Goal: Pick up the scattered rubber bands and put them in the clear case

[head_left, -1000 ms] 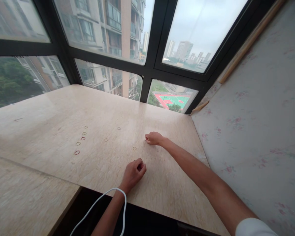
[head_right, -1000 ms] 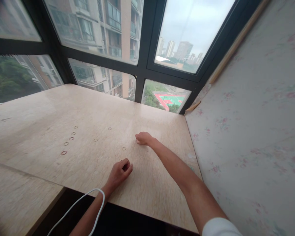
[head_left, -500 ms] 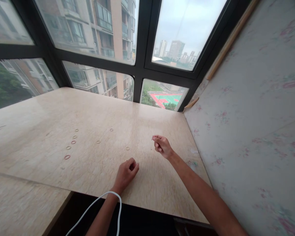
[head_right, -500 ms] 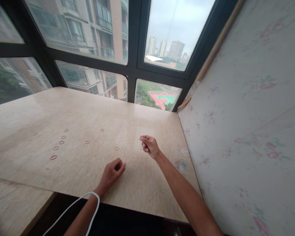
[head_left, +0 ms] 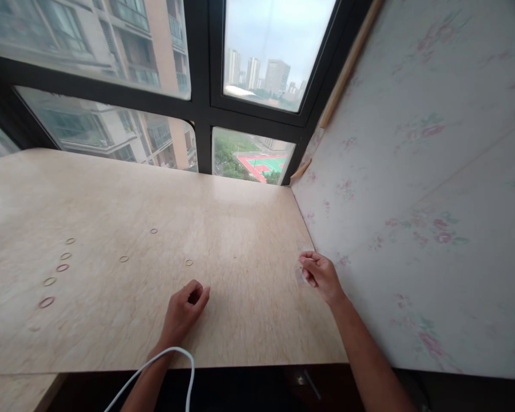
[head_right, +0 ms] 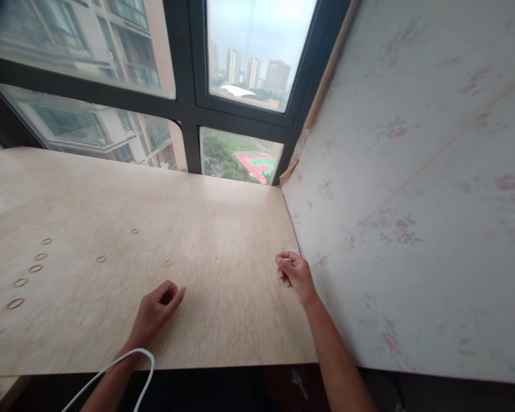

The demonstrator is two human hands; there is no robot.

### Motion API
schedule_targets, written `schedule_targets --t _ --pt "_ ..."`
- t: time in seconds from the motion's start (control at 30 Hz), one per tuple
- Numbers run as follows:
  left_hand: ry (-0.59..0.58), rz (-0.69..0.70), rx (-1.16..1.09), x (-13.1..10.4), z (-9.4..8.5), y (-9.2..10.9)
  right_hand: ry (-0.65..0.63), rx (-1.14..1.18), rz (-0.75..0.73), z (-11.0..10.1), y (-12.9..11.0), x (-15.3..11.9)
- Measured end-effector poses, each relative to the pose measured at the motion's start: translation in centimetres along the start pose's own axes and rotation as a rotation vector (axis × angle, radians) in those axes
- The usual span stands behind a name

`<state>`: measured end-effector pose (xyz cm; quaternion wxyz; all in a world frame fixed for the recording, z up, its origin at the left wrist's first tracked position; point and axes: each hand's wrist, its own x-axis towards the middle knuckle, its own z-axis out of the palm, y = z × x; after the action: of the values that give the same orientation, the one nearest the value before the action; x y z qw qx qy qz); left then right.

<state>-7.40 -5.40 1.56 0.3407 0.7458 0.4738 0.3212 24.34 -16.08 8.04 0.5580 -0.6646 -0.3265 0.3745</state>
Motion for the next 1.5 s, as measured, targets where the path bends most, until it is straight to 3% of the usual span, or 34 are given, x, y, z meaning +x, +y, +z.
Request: schedule_targets --t 0.07,0.13,0.27,0.33,0.53,0.73,0.8,0.93,1.0,1.07,1.2,1.27,1.33,1.5 --pt "0.005 -0.011 -0.004 0.0 0.0 0.0 0.039 -0.072 -0.01 -2.0 0.1 -0.3" --pt "0.012 -0.013 -0.006 0.1 0.0 0.0 -0.005 -0.272 -0.009 -3.2 0.3 -0.4" --pt "0.019 -0.015 -0.004 0.1 0.0 0.2 -0.114 -0.882 -0.031 -3.5 0.8 -0.4" --pt "0.02 -0.016 -0.004 0.0 -0.1 0.3 -0.103 -0.981 -0.04 -3.3 1.1 -0.2" --pt "0.015 -0.035 -0.005 -0.1 0.1 0.1 -0.078 -1.077 -0.086 -3.4 0.8 0.2" --pt "0.007 -0.065 -0.036 -0.1 0.0 0.0 -0.062 -1.006 -0.139 -2.7 0.3 -2.1" --pt "-0.001 -0.078 -0.069 -0.1 0.0 0.0 -0.097 -0.946 -0.177 -1.9 0.9 -3.3" --pt "-0.042 -0.111 -0.171 0.5 -0.8 -0.5 -0.282 -0.889 -0.277 -0.3 4.0 -5.4" --pt "-0.025 -0.103 -0.166 1.5 -1.9 -0.9 -0.296 -0.855 -0.376 0.2 5.9 -6.0" --pt "0.031 -0.077 -0.084 3.0 -3.7 -1.5 -0.222 -0.82 -0.512 0.4 7.6 -6.2" --pt "0.101 -0.031 0.159 8.0 -8.3 -3.4 -0.118 -0.821 -0.725 0.6 9.3 -6.2" --pt "0.107 -0.081 0.351 10.9 -10.5 -4.8 -0.114 -0.842 -0.783 0.7 9.4 -6.1" --pt "0.038 -0.169 0.605 13.4 -12.1 -6.3 -0.106 -0.861 -0.817 0.7 9.3 -5.9" --pt "-0.068 -0.214 0.749 17.1 -13.5 -8.8 -0.101 -0.886 -0.866 0.6 9.6 -5.5"
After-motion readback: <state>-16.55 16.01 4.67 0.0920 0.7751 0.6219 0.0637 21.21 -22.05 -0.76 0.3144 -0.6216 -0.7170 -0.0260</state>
